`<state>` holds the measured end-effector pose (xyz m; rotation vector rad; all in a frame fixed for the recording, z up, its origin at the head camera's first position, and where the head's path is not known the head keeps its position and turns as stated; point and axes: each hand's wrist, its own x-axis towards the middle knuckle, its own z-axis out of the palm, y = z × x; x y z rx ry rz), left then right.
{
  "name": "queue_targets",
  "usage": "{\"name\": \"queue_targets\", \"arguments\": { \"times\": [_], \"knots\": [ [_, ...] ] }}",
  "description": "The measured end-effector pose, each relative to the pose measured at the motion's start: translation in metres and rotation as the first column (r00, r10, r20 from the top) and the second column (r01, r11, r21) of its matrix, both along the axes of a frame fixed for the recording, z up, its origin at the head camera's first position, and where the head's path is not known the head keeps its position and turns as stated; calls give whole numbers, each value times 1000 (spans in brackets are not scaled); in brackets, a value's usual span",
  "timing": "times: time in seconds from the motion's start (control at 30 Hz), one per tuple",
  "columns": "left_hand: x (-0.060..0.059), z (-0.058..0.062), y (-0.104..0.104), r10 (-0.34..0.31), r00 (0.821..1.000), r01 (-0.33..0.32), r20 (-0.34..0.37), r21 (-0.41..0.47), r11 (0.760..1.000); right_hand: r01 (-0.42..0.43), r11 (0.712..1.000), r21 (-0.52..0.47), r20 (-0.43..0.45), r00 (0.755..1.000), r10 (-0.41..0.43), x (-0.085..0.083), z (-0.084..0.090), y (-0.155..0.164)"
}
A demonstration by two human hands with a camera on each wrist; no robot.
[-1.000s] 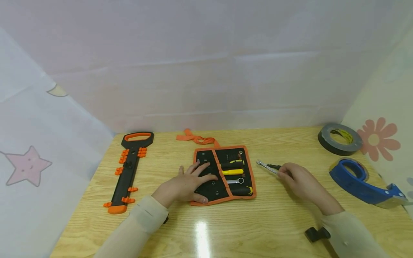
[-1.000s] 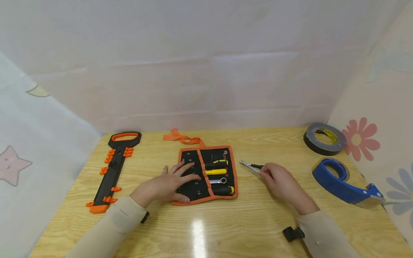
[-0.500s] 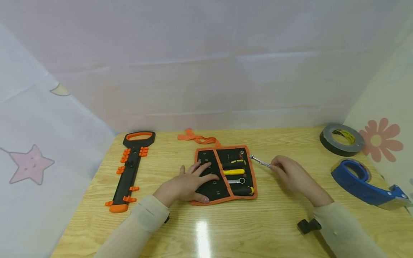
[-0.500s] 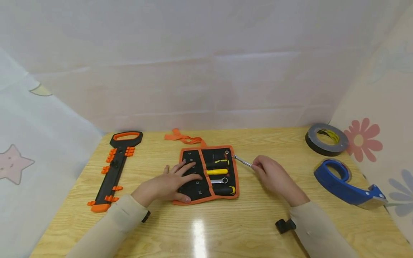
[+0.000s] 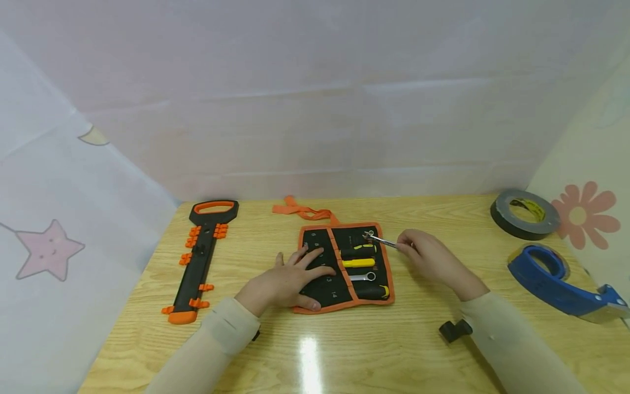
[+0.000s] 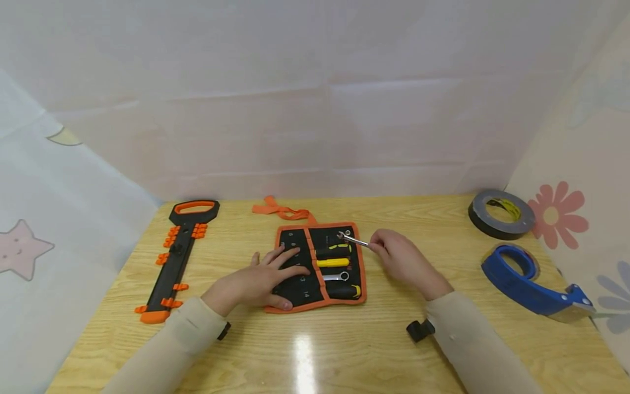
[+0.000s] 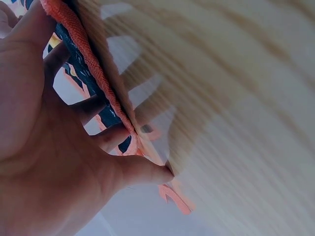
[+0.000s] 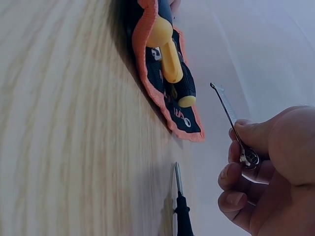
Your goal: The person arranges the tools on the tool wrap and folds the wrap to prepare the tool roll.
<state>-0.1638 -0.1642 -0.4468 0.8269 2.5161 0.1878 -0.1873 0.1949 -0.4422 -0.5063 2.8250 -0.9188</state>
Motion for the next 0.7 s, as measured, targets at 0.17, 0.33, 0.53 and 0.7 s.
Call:
{"name": "queue_targets", "arguments": {
  "times": [0.17, 0.33, 0.53, 0.7],
  "knots": [
    [0, -1, 0, -4, 1000, 4, -6, 7, 1000, -11, 1000, -5, 22, 1000, 11, -5, 2, -9],
    [1, -2, 0, -7, 1000, 7, -13, 12, 1000, -42, 999, 9, 11, 999, 42, -12, 1, -16],
    [1, -1, 0, -3, 1000, 3, -15, 8, 1000, -69, 998, 7, 18, 997, 69, -18, -1, -21],
    [2, 0, 0, 3, 1000, -3, -15, 1, 1000, -91, 996, 5, 24, 996, 91, -25, -4, -25]
  ]
}}
